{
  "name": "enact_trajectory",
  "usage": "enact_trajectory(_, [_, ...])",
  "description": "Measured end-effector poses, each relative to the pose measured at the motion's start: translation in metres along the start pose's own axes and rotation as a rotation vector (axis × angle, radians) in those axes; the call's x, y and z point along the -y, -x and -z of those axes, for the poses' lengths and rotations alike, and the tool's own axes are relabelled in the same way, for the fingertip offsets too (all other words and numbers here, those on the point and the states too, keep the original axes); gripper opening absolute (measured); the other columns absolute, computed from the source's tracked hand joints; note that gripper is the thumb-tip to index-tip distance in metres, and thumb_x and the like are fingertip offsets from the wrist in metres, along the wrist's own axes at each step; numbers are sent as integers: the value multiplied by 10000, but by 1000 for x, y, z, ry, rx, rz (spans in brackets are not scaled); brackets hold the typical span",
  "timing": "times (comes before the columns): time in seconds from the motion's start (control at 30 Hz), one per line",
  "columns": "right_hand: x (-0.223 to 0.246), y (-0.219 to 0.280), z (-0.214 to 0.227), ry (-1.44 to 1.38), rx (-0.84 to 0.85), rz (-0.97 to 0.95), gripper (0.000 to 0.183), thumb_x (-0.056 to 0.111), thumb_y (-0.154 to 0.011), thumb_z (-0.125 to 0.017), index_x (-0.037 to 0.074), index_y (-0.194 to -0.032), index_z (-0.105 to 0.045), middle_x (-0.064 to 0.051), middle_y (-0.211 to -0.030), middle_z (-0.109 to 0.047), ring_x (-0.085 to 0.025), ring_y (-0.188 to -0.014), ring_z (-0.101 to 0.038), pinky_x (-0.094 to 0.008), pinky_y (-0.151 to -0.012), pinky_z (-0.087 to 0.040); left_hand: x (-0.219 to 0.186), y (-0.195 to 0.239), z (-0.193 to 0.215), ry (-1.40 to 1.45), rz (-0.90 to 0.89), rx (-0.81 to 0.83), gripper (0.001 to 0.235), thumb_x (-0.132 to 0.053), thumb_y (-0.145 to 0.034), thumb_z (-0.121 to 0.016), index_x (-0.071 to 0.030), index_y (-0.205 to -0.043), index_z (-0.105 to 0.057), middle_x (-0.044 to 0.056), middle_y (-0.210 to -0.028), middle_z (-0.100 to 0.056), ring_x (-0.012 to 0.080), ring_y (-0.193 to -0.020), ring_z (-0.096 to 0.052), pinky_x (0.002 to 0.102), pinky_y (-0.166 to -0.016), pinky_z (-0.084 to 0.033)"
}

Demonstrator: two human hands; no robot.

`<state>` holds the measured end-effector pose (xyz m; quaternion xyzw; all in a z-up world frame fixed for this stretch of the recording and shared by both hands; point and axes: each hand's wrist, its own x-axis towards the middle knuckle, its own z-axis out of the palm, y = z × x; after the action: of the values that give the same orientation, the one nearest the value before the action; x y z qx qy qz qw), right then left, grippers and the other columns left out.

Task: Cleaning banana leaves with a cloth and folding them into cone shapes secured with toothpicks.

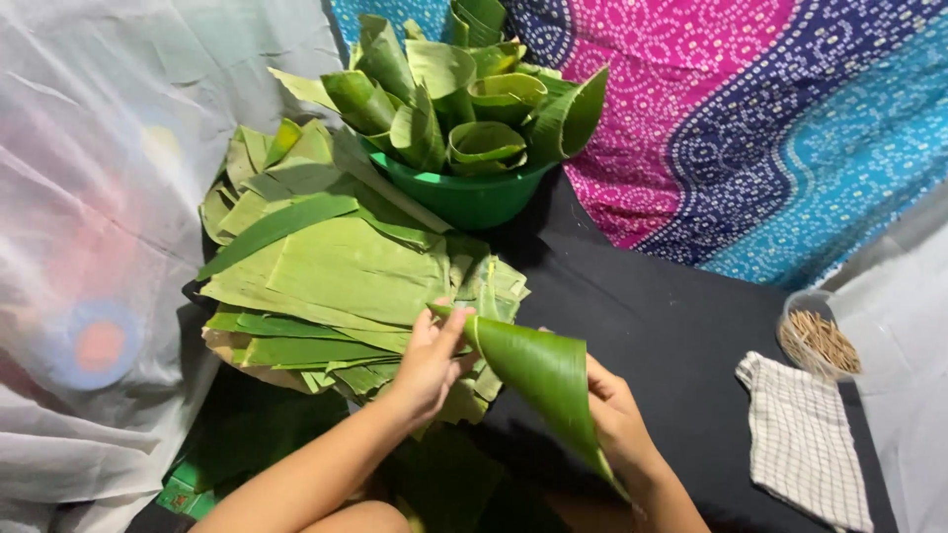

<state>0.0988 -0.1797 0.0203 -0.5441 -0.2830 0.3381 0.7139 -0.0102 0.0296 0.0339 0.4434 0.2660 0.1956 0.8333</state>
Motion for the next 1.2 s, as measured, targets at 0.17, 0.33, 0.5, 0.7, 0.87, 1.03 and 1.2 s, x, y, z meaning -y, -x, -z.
enact_trajectory(0.17, [-4, -48, 10, -74, 146, 124, 506, 45, -876, -577, -70, -1368, -604, -127, -1586, -436, -270, -1160, -599, -334, -829, -559, -2, -19, 0, -292, -113, 0, 968, -423, -944, -500, -162, -1583, 178, 163, -1694, 142, 312, -1561, -11, 478, -1237, -215])
enact_trajectory(0.33, [78, -108, -38, -85, -4, 301, 714, 136, -731, -652, -90, -1402, -563, -204, -1481, -528, -364, -1084, -667, -621, -834, -601, -109, 18, -37, -588, -364, 187, 1022, -705, -924, -414, -186, -1663, 65, 313, -1587, 361, 545, -1478, 218, 700, -1162, 84])
enact_trajectory(0.5, [179, -177, -96, -72, 313, 652, 517, 328, -1031, -529, 56, -1470, -508, -204, -1337, -653, -320, -1182, -700, -596, -1097, -542, -201, -13, -69, -489, -881, 552, 603, -356, -1010, -501, -40, -1493, -326, 167, -1445, -491, 256, -1356, -441, 427, -1179, -355])
enact_trajectory(0.7, [213, -300, -56, -7, 112, 588, 594, 253, -968, -691, -89, -1409, -487, -327, -1369, -536, -461, -1024, -772, -558, -930, -643, -244, -78, -111, -404, -858, 364, 1062, -714, -916, -563, -31, -1636, -185, 391, -1656, -152, 534, -1552, -122, 676, -1213, -129])
enact_trajectory(0.87, [217, -329, -23, 149, 54, 574, 552, 286, -982, -682, -89, -1354, -519, -364, -1343, -554, -481, -981, -756, -582, -854, -642, -242, -134, -117, -472, -905, 358, 780, -660, -943, -466, -53, -1432, -506, 217, -1427, -578, 317, -1263, -565, 460, -1035, -443])
enact_trajectory(1.03, [193, -336, -8, 173, -32, 459, 492, 263, -959, -673, -50, -1324, -567, -328, -1357, -513, -450, -914, -764, -541, -792, -652, -216, -149, -122, -556, -791, 220, 899, -723, -940, -480, -31, -1515, -463, 219, -1474, -571, 356, -1395, -532, 477, -1178, -392])
enact_trajectory(1.2, [186, -315, -9, 309, -24, 327, 558, 317, -977, -620, -57, -1385, -547, -377, -1435, -471, -499, -1068, -697, -589, -838, -633, -196, -182, -105, -540, -618, 142, 929, -734, -968, -420, -42, -1586, -364, 183, -1642, -356, 326, -1544, -282, 486, -1294, -154])
